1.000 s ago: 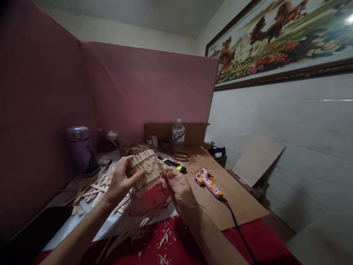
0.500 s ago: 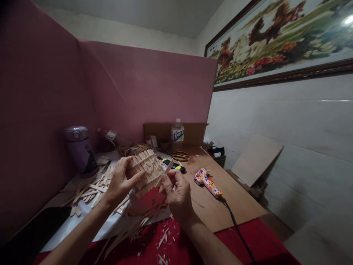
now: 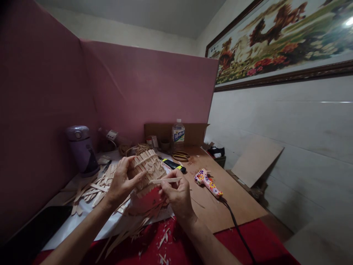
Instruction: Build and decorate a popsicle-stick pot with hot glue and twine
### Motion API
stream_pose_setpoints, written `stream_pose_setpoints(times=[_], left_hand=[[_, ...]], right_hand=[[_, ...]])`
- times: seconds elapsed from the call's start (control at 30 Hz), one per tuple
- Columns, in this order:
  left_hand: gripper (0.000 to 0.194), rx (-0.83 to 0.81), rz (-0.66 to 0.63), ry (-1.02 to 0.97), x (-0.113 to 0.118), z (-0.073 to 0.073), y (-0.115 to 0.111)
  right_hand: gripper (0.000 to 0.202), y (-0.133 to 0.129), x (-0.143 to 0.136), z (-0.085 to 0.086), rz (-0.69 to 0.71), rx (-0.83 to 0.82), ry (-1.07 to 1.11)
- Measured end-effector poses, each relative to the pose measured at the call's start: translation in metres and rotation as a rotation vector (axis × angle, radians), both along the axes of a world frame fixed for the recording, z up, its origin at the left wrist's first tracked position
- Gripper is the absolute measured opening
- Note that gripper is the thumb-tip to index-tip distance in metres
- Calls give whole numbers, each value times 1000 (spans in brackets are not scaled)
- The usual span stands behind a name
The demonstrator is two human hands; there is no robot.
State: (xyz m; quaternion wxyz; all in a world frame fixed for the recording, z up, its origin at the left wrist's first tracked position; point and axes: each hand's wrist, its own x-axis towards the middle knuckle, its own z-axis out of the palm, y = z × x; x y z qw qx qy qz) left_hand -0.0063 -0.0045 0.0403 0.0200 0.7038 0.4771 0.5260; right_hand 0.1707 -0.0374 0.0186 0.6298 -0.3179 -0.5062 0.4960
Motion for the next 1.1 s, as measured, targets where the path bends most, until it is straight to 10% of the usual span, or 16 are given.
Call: stream_pose_setpoints(times=[1.1], left_hand=[[37,30,-15,16,-1,-2,1]], right_hand=[[19,3,-4,-13,-414,381,-566]])
